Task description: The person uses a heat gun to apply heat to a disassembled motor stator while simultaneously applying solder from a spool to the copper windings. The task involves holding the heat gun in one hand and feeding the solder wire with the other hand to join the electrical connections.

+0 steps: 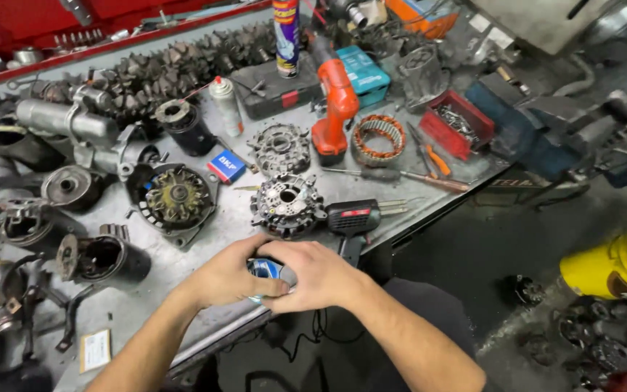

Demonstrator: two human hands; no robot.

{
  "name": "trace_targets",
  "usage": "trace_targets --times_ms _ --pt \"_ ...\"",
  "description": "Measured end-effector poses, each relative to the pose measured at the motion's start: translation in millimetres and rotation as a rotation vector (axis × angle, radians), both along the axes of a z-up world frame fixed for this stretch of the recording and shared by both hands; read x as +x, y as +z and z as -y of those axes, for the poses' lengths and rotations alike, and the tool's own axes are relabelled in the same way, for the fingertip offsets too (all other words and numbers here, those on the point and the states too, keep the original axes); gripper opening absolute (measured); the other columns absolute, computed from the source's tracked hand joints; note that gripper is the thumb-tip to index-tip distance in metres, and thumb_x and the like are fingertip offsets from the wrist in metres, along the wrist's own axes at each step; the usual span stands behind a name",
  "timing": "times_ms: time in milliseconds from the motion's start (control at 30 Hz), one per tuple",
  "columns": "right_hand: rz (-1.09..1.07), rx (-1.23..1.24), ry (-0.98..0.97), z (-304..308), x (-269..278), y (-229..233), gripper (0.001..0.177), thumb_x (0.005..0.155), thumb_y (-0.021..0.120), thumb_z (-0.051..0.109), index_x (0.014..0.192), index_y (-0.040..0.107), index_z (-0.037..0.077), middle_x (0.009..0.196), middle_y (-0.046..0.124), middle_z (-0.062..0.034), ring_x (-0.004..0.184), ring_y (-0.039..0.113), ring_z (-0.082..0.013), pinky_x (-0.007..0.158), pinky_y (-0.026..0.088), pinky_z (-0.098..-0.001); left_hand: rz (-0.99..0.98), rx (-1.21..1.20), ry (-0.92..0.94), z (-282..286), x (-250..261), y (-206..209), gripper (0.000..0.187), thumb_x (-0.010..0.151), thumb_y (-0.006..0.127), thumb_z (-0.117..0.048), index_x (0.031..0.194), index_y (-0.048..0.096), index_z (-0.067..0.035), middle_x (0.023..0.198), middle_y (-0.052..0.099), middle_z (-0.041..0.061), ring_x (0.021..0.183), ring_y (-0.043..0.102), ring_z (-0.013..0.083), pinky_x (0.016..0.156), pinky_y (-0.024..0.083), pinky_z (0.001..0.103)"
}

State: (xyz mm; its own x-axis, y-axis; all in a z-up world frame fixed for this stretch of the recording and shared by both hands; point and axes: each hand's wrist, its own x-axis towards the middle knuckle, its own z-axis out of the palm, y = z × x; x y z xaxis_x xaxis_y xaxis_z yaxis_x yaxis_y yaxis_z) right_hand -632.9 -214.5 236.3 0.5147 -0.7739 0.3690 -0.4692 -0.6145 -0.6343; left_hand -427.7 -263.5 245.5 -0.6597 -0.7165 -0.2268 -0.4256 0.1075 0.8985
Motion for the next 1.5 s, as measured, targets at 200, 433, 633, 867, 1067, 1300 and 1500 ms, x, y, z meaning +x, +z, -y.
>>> trace_targets --times_ms 200,433,633,867,1067,1300,1500 --pt "-0.076 0.283 -0.052 25.4 -26.8 -2.7 0.039 0.081 0.079 0.033 0.108 0.075 0.006 0.094 0.077 -0.0132 0.084 0.076 -0.0269 0.077 0.058 -0.0341 0.007 0.13 0.16 3.2 23.8 -27.8 0.071 0.065 0.075 -0.021 0.134 0.06 -0.009 0.102 0.077 0.007 0.096 0.071 0.0162 0.089 0.056 0.031" --pt "0.055 0.234 -0.359 28.5 -35.6 3.2 0.022 0.084 0.076 0.022 0.099 0.079 0.005 0.089 0.08 -0.0095 0.078 0.077 -0.017 0.073 0.058 -0.0309 -0.03 0.107 0.101 3.9 15.0 -39.6 0.029 0.074 0.07 -0.025 0.093 0.078 -0.005 0.084 0.076 0.005 0.08 0.069 0.0148 0.076 0.055 0.03" --pt "0.148 0.157 -0.664 28.1 -39.3 8.5 0.021 0.084 0.08 0.019 0.099 0.08 0.004 0.084 0.08 -0.009 0.073 0.073 -0.0133 0.069 0.056 -0.0292 -0.294 0.139 -0.038 -9.0 -4.2 -31.8 0.025 0.077 0.074 -0.023 0.092 0.073 -0.004 0.084 0.071 0.003 0.084 0.064 0.0111 0.079 0.053 0.029" --pt "0.198 0.02 -0.769 18.5 -25.0 14.8 0.02 0.084 0.08 0.018 0.098 0.08 0.003 0.085 0.08 -0.0077 0.072 0.075 -0.0123 0.069 0.057 -0.0273 -0.257 -0.464 -0.045 -19.5 10.3 -2.2 0.034 0.076 0.071 -0.023 0.102 0.066 -0.001 0.093 0.068 0.016 0.086 0.066 0.0312 0.078 0.054 0.04" --pt "0.211 -0.056 -0.795 30.8 -35.3 -21.2 0.022 0.088 0.08 0.02 0.104 0.08 0.005 0.09 0.081 -0.0093 0.079 0.076 -0.0108 0.074 0.058 -0.0266 -0.106 -0.541 -0.097 -23.5 16.6 -2.5 0.034 0.081 0.066 -0.027 0.104 0.065 -0.002 0.095 0.067 0.02 0.092 0.065 0.0421 0.079 0.052 0.048" --pt "0.007 0.204 -0.768 42.2 -44.5 -50.0 0.073 0.084 0.079 0.043 0.14 0.056 0.001 0.127 0.067 -0.0204 0.117 0.063 -0.0323 0.101 0.048 -0.0397 -0.06 -0.386 0.194 -19.3 7.6 0.3 0.036 0.093 0.051 -0.028 0.121 0.066 -0.011 0.091 0.074 0.017 0.091 0.071 0.0382 0.081 0.054 0.047" --pt "-0.208 0.097 -0.596 69.9 -16.7 -58.5 0.119 0.054 0.096 0.05 0.144 0.042 -0.005 0.148 0.046 -0.0257 0.139 0.041 -0.0423 0.114 0.035 -0.0457 0.012 -0.42 0.366 -7.4 8.3 -10.8 0.034 0.094 0.053 -0.031 0.116 0.069 -0.012 0.093 0.074 0.019 0.092 0.069 0.0416 0.079 0.053 0.051"
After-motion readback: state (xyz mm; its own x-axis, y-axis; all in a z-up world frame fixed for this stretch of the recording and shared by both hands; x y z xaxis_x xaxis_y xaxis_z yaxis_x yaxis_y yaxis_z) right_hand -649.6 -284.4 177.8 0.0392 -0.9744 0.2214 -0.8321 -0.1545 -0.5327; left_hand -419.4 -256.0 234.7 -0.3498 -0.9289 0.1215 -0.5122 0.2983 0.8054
